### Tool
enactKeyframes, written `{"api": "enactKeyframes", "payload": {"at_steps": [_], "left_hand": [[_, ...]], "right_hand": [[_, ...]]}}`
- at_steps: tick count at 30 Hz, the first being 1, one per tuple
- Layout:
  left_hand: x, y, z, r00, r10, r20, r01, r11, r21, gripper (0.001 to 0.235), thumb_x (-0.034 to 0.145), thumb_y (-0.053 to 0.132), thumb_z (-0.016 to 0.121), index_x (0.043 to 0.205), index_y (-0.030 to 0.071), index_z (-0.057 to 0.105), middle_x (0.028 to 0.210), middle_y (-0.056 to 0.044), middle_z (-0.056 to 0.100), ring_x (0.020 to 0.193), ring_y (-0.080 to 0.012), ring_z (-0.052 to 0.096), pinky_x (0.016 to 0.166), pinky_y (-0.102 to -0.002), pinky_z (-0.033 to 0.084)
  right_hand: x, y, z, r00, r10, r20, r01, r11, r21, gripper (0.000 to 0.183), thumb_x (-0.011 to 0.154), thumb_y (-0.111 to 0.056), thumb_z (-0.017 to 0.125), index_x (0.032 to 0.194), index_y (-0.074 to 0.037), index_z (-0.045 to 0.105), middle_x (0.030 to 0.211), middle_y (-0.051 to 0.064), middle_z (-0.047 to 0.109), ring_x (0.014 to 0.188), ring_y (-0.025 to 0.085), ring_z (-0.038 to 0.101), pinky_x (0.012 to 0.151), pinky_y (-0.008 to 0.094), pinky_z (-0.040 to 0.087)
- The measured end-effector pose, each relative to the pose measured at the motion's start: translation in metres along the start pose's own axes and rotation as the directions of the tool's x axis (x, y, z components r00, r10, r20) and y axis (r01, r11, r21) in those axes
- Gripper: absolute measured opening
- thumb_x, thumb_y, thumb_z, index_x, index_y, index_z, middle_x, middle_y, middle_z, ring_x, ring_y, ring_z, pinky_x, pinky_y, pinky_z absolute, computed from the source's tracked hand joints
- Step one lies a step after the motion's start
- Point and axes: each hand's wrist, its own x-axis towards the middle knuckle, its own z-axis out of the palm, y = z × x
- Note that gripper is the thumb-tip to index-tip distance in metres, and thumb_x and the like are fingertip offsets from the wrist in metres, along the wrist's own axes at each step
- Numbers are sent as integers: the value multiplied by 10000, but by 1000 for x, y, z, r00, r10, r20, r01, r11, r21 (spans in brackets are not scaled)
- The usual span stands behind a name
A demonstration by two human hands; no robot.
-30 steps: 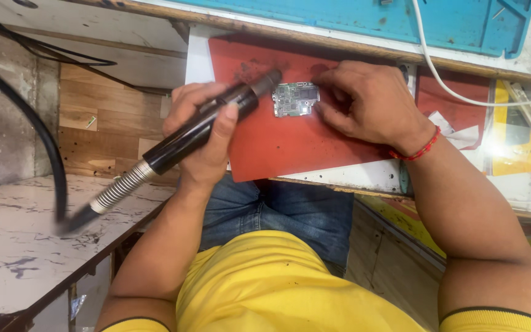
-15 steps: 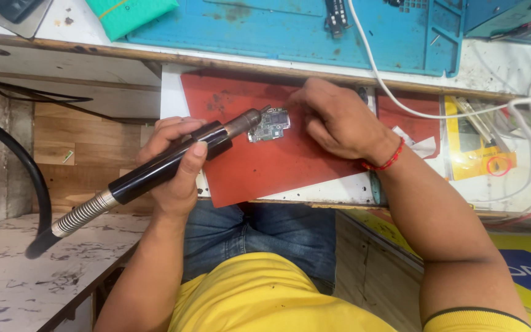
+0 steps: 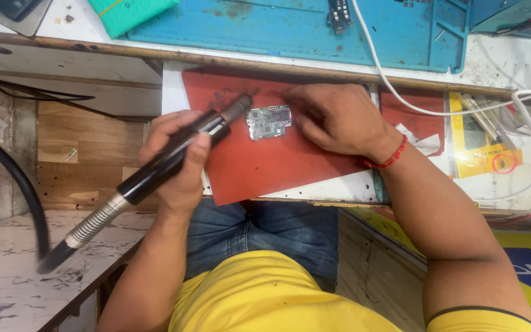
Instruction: The person uses a hot air gun to apply heat to a small circuit board placed on a red mat. They hold the board steady with their right hand while directing the hot air with their left hand, repeatedly moving the tool over different areas of the board.
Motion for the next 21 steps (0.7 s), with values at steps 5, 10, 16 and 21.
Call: {"api": "enactKeyframes", "payload": {"at_steps": [5,10,16,21], "left_hand": [[1,2,-1,979,125,159,-137,988,65,267,946,258,758,1086,39,693,1073,-98,718,1000,-218,638,921,-324,521],[2,4,-2,978,134,162,-141,989,32,283,939,256,755,1092,27,692,1064,-101,709,1012,-227,634,912,-323,524],[-1,3,-2,985,123,122,-132,989,65,264,963,241,755,1087,20,684,1056,-108,704,992,-217,637,911,-322,527],[-2,3,-1,999,36,25,-38,998,51,282,977,266,751,1102,22,687,1052,-109,675,963,-209,653,893,-318,535]], "right_hand": [[1,-3,-1,998,9,57,-7,999,-40,439,823,-192,718,1240,-62,678,972,136,725,806,351,681,688,442,534],[-1,-6,3,999,11,37,-9,999,-51,398,838,-191,723,1217,-75,691,893,106,706,747,318,669,655,425,521],[-1,-6,7,999,-25,31,27,996,-86,335,888,-188,726,1204,-79,697,855,99,687,745,321,663,644,426,511],[-2,-2,4,997,-79,20,81,991,-110,301,934,-175,712,1217,-74,697,957,119,706,825,329,680,711,423,536]]}}
